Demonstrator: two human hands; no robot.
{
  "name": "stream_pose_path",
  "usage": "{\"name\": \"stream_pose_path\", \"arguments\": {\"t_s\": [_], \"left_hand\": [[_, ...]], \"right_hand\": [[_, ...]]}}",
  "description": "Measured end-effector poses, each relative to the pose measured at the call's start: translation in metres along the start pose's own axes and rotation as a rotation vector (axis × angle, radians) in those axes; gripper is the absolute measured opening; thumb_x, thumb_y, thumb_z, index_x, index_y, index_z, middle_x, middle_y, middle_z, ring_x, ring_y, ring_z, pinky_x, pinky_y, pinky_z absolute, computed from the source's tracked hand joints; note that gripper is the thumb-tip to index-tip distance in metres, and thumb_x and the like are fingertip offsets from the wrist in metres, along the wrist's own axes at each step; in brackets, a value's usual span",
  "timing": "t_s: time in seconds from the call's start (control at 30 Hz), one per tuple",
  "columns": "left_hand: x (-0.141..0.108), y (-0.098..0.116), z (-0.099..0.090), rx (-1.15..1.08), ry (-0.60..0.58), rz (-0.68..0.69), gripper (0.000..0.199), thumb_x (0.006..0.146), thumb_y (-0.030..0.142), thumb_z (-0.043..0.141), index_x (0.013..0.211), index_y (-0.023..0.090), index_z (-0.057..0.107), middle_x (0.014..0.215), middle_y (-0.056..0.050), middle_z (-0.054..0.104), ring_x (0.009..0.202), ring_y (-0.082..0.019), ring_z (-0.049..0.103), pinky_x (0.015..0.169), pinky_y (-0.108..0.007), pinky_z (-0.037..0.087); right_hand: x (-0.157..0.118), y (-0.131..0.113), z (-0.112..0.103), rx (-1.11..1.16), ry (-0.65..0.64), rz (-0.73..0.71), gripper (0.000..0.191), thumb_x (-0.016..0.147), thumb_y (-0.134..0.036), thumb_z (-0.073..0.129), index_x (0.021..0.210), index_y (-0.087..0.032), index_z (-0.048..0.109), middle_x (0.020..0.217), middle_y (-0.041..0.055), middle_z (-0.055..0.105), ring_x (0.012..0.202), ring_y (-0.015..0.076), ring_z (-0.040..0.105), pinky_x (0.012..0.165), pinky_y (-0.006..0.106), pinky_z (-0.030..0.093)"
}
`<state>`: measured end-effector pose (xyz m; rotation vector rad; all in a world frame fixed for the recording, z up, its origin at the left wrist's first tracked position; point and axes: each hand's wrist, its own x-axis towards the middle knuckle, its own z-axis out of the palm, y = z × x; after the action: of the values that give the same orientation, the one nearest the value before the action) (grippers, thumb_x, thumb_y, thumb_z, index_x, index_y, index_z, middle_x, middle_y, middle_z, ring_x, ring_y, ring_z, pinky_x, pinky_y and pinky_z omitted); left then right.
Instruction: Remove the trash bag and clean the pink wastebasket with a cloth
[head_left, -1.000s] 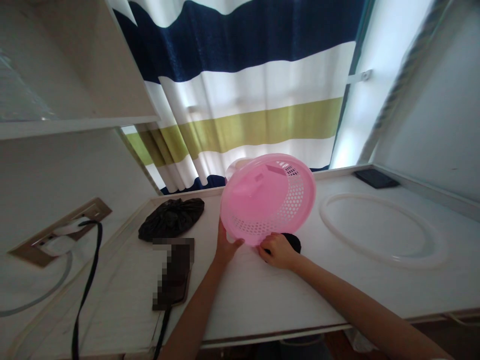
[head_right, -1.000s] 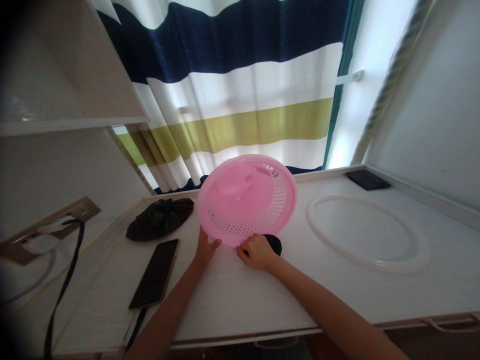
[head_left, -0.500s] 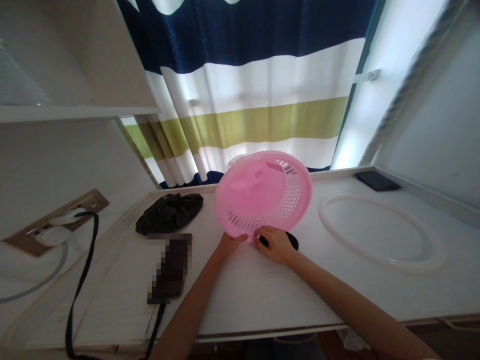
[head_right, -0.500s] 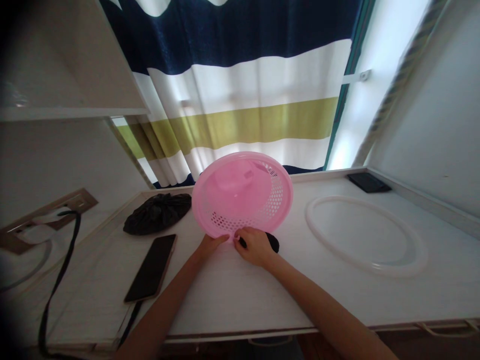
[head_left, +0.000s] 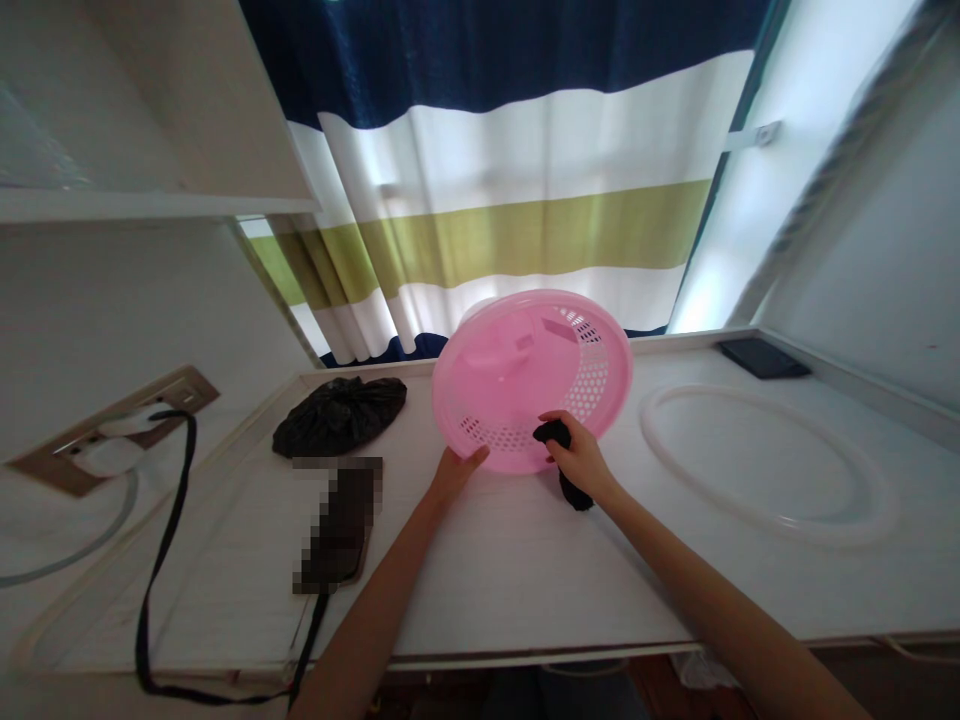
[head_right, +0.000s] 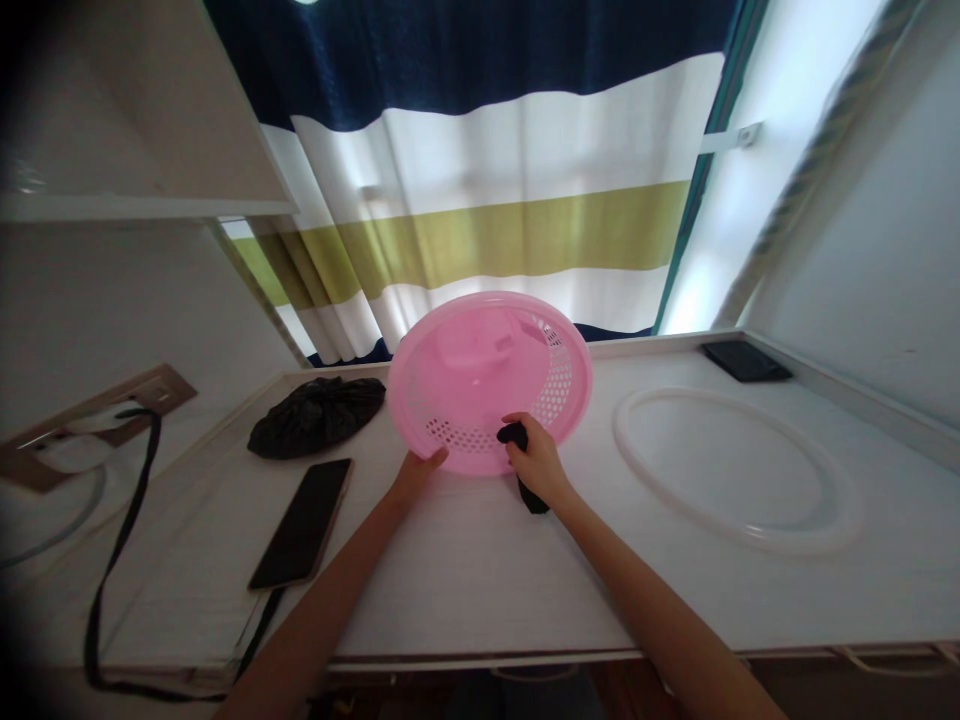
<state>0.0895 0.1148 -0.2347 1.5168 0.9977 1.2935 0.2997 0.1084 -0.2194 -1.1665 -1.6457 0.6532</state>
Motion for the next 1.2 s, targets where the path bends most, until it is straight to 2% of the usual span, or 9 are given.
{"name": "stream_pose_path", "arguments": {"t_s": [0.2, 0.43, 0.57, 0.8, 1.03, 1.2], "left_hand": [[-0.003, -0.008, 0.003, 0.197, -0.097, -0.078, 0.057, 0.060, 0.033, 0.066, 0.112, 0.016, 0.049, 0.115, -0.010, 0.053, 0.109, -0.025, 0.046, 0.095, -0.042, 0.033], [-0.003, -0.013, 0.002, 0.250, -0.131, -0.028, 0.051, 0.066, 0.031, 0.061, 0.113, 0.017, 0.049, 0.116, -0.008, 0.053, 0.109, -0.022, 0.046, 0.097, -0.040, 0.032], [-0.001, -0.012, 0.000, 0.252, -0.118, 0.007, 0.051, 0.066, 0.026, 0.061, 0.115, 0.017, 0.048, 0.116, -0.007, 0.052, 0.109, -0.021, 0.046, 0.097, -0.038, 0.032], [0.000, -0.015, -0.002, 0.267, -0.115, -0.015, 0.043, 0.067, 0.024, 0.059, 0.109, 0.016, 0.053, 0.113, -0.007, 0.055, 0.107, -0.020, 0.048, 0.096, -0.036, 0.034], [-0.001, -0.017, -0.003, 0.308, -0.093, -0.040, 0.046, 0.067, 0.027, 0.058, 0.112, 0.015, 0.051, 0.113, -0.008, 0.055, 0.106, -0.022, 0.049, 0.094, -0.038, 0.036], [-0.002, -0.016, -0.002, 0.295, -0.077, -0.059, 0.047, 0.067, 0.026, 0.058, 0.112, 0.015, 0.051, 0.114, -0.008, 0.055, 0.107, -0.022, 0.048, 0.095, -0.037, 0.035]], "right_hand": [[0.003, 0.003, -0.003, -0.205, -0.027, -0.064, 0.031, 0.066, -0.012, 0.040, 0.090, -0.019, 0.058, 0.087, 0.0016, 0.061, 0.082, 0.0137, 0.053, 0.079, 0.029, 0.041], [0.026, 0.001, 0.007, -0.579, -0.241, -0.018, 0.034, 0.073, -0.022, 0.041, 0.103, -0.021, 0.058, 0.098, 0.0049, 0.060, 0.090, 0.0157, 0.053, 0.082, 0.027, 0.037], [0.045, 0.001, 0.019, -0.752, -0.373, -0.024, 0.032, 0.074, -0.025, 0.040, 0.097, -0.021, 0.062, 0.095, 0.0070, 0.062, 0.088, 0.0196, 0.055, 0.076, 0.029, 0.039], [0.047, 0.003, 0.027, -0.780, -0.358, -0.008, 0.033, 0.077, -0.028, 0.037, 0.098, -0.022, 0.062, 0.096, 0.0063, 0.063, 0.090, 0.0195, 0.055, 0.078, 0.029, 0.040], [0.050, 0.000, 0.025, -0.835, -0.439, 0.030, 0.035, 0.075, -0.025, 0.037, 0.101, -0.024, 0.060, 0.097, 0.0057, 0.062, 0.089, 0.0210, 0.056, 0.075, 0.031, 0.041], [0.052, 0.002, 0.023, -0.883, -0.470, -0.011, 0.037, 0.076, -0.026, 0.035, 0.104, -0.025, 0.058, 0.095, 0.0073, 0.063, 0.087, 0.0216, 0.057, 0.070, 0.032, 0.042]]}}
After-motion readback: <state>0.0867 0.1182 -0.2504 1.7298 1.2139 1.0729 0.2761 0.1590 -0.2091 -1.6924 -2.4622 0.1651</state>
